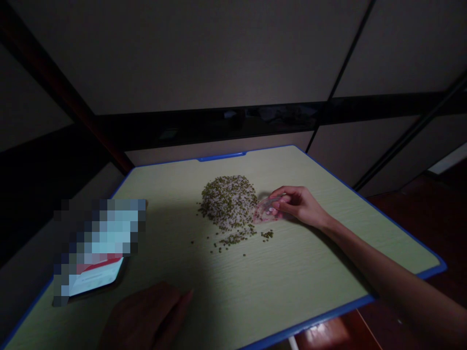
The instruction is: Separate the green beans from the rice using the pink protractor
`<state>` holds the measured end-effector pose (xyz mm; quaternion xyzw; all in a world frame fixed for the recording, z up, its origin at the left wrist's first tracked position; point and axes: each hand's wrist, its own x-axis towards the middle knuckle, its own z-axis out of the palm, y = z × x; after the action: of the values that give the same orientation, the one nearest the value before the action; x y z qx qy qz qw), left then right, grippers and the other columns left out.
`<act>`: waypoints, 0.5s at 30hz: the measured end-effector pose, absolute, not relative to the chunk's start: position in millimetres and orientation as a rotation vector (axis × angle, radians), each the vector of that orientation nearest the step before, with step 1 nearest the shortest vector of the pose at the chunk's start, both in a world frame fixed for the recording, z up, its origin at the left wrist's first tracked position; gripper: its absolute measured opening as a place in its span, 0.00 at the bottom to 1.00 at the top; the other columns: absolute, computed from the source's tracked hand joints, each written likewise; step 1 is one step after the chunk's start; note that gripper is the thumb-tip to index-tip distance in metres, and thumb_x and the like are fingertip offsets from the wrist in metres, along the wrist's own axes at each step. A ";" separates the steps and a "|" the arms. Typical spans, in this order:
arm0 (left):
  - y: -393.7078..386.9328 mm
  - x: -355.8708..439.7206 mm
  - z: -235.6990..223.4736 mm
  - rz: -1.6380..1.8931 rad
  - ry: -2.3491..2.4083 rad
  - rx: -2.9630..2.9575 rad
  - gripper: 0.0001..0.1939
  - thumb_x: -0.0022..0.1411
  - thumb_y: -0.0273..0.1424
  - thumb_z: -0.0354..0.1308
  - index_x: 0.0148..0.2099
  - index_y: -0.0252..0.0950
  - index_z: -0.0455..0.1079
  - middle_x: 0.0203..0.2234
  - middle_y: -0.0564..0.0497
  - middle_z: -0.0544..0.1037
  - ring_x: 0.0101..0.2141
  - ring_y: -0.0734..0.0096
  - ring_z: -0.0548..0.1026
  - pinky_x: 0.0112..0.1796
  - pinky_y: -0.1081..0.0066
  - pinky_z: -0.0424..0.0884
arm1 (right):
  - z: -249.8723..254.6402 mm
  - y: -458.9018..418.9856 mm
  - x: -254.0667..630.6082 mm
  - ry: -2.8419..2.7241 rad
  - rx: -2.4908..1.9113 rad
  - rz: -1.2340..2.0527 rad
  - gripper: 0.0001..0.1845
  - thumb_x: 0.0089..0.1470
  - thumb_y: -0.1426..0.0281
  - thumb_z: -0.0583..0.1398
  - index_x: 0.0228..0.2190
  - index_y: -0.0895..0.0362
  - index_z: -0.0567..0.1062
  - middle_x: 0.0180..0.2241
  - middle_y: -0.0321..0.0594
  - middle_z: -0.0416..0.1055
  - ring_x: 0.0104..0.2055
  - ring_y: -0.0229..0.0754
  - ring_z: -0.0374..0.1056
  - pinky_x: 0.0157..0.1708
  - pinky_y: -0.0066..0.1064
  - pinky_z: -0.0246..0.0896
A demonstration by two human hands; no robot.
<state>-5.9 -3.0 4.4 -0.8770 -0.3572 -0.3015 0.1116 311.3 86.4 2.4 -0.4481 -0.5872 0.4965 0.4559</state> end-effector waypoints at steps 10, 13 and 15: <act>-3.1 -6.2 2.4 -0.893 -1.066 -2.580 0.18 0.66 0.35 0.42 0.26 0.38 0.65 0.16 0.56 0.70 0.18 0.81 0.68 0.21 0.81 0.64 | 0.9 88.5 312.6 -1.464 -1.149 1.143 0.09 0.42 0.71 0.62 0.29 0.60 0.71 0.18 0.36 0.72 0.18 0.36 0.68 0.19 0.28 0.60; -2.4 -6.2 3.5 -0.873 -1.060 -2.573 0.17 0.66 0.35 0.42 0.27 0.38 0.65 0.17 0.56 0.71 0.18 0.81 0.69 0.21 0.81 0.64 | -0.3 89.4 312.8 -1.461 -1.144 1.135 0.09 0.42 0.70 0.62 0.29 0.60 0.71 0.19 0.36 0.73 0.19 0.36 0.68 0.20 0.28 0.61; -2.2 -6.5 2.9 -0.856 -1.062 -2.578 0.18 0.66 0.35 0.42 0.26 0.38 0.64 0.17 0.56 0.71 0.18 0.80 0.69 0.21 0.80 0.64 | -1.0 89.8 312.8 -1.459 -1.136 1.132 0.09 0.43 0.70 0.63 0.30 0.60 0.71 0.19 0.36 0.73 0.19 0.36 0.68 0.20 0.28 0.62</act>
<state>-6.5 -2.2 2.9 -0.8784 -0.3617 -0.2916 0.1121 312.8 89.8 -1.0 -0.4632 -0.5946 0.4615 0.4678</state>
